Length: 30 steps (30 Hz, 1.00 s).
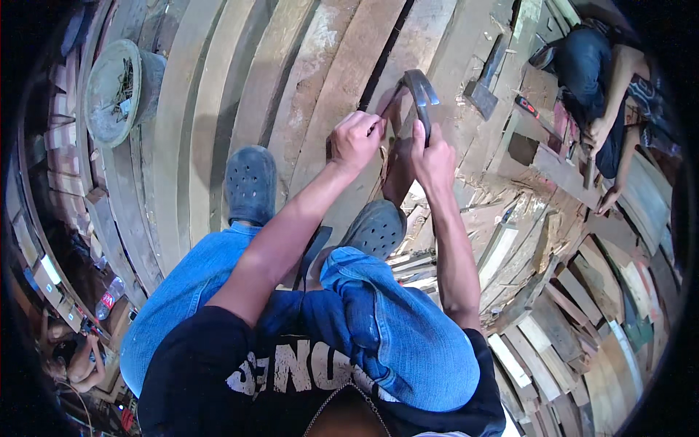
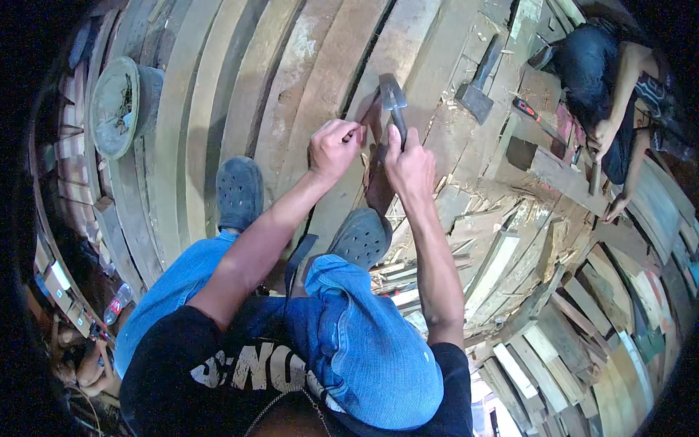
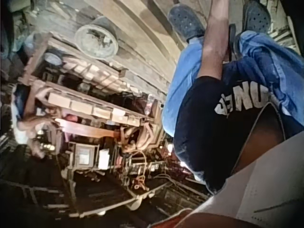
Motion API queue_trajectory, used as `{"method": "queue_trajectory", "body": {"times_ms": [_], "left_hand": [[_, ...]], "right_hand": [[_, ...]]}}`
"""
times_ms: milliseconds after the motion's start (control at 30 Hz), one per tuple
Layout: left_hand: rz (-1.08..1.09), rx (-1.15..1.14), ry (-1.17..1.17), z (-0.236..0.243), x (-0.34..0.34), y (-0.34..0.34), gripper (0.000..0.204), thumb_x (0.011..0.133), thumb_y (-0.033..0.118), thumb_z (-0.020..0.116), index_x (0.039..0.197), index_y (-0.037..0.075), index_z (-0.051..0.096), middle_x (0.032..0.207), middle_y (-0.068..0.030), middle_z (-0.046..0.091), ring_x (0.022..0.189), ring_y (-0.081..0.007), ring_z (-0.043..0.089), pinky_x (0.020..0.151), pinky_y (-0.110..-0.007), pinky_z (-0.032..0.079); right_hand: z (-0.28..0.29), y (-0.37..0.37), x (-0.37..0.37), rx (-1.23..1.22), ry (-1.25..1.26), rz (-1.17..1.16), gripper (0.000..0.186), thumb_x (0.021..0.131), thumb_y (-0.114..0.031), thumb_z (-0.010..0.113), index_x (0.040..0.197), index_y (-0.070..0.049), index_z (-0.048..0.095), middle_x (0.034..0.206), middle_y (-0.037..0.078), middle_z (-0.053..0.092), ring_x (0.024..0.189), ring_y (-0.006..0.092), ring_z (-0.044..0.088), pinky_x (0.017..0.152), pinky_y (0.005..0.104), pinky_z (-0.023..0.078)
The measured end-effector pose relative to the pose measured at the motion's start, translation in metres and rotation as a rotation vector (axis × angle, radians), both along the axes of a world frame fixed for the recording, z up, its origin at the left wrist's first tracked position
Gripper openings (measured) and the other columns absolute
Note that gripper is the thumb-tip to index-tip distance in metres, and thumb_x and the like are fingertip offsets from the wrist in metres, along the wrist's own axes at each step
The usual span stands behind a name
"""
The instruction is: Using a hammer and a file to work on nails and wooden parts in a workshop setting.
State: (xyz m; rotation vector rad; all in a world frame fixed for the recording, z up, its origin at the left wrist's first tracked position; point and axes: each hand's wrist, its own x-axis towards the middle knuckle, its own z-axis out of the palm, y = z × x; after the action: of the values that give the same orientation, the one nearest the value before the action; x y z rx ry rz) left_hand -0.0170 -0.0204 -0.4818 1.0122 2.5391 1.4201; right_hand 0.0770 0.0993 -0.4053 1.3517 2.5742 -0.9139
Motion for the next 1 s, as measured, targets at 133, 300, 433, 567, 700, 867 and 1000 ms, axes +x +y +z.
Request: {"method": "queue_trajectory", "body": {"times_ms": [133, 300, 433, 567, 700, 867, 1000], "left_hand": [[0.008, 0.008, -0.012, 0.001, -0.001, 0.001, 0.011, 0.072, 0.0, 0.072, 0.082, 0.002, 0.068, 0.078, -0.011, 0.066, 0.067, -0.0261, 0.065, 0.06, -0.035, 0.052], [0.004, 0.009, -0.015, 0.0, -0.001, 0.0, 0.011, 0.072, 0.001, 0.073, 0.082, 0.002, 0.067, 0.076, -0.0103, 0.065, 0.065, -0.0252, 0.064, 0.058, -0.034, 0.051], [0.003, 0.02, -0.02, -0.001, -0.001, 0.0, 0.01, 0.073, 0.004, 0.074, 0.082, 0.003, 0.068, 0.074, -0.0101, 0.064, 0.064, -0.0243, 0.064, 0.058, -0.034, 0.051], [0.013, -0.025, -0.01, 0.001, 0.0, 0.0, 0.009, 0.074, 0.005, 0.074, 0.082, 0.004, 0.068, 0.074, -0.01, 0.064, 0.064, -0.0238, 0.064, 0.057, -0.033, 0.051], [0.013, -0.009, -0.058, 0.0, -0.001, 0.001, 0.008, 0.075, 0.005, 0.074, 0.081, 0.005, 0.069, 0.075, -0.0095, 0.065, 0.063, -0.0232, 0.064, 0.056, -0.033, 0.051], [0.006, -0.002, -0.047, -0.003, 0.0, 0.0, 0.007, 0.076, 0.006, 0.074, 0.081, 0.004, 0.069, 0.075, -0.0093, 0.065, 0.063, -0.023, 0.064, 0.057, -0.033, 0.051], [0.007, -0.014, 0.001, 0.0, -0.001, 0.002, 0.007, 0.077, 0.006, 0.073, 0.081, 0.004, 0.068, 0.074, -0.0089, 0.064, 0.06, -0.022, 0.063, 0.056, -0.032, 0.05]], "right_hand": [[0.0, 0.002, -0.004, 0.023, -0.05, 0.002, 0.043, 0.097, -0.043, 0.045, 0.096, -0.002, 0.057, 0.069, 0.031, 0.06, 0.069, 0.0508, 0.061, 0.063, 0.0575, 0.047], [0.003, 0.002, -0.003, 0.004, 0.003, 0.008, 0.043, 0.097, -0.043, 0.045, 0.095, -0.002, 0.057, 0.069, 0.031, 0.06, 0.07, 0.0507, 0.061, 0.063, 0.0573, 0.047], [0.003, 0.0, -0.001, 0.032, -0.009, 0.0, 0.043, 0.097, -0.043, 0.046, 0.094, -0.001, 0.056, 0.069, 0.031, 0.06, 0.07, 0.0497, 0.061, 0.062, 0.0567, 0.047], [0.003, 0.002, -0.005, 0.01, 0.105, -0.046, 0.042, 0.097, -0.042, 0.047, 0.095, 0.0, 0.056, 0.067, 0.03, 0.06, 0.068, 0.0494, 0.061, 0.061, 0.0554, 0.047], [0.003, 0.008, -0.007, 0.005, 0.079, -0.026, 0.042, 0.097, -0.042, 0.046, 0.095, -0.001, 0.057, 0.067, 0.03, 0.06, 0.068, 0.0496, 0.061, 0.062, 0.0553, 0.047], [0.0, 0.006, -0.002, 0.035, 0.024, -0.026, 0.039, 0.097, -0.04, 0.049, 0.092, -0.002, 0.057, 0.068, 0.028, 0.061, 0.069, 0.0485, 0.061, 0.061, 0.0543, 0.047], [0.0, -0.001, 0.01, -0.043, 0.173, -0.16, 0.04, 0.098, -0.039, 0.048, 0.091, -0.001, 0.058, 0.062, 0.022, 0.06, 0.06, 0.0408, 0.062, 0.057, 0.0495, 0.046]]}}
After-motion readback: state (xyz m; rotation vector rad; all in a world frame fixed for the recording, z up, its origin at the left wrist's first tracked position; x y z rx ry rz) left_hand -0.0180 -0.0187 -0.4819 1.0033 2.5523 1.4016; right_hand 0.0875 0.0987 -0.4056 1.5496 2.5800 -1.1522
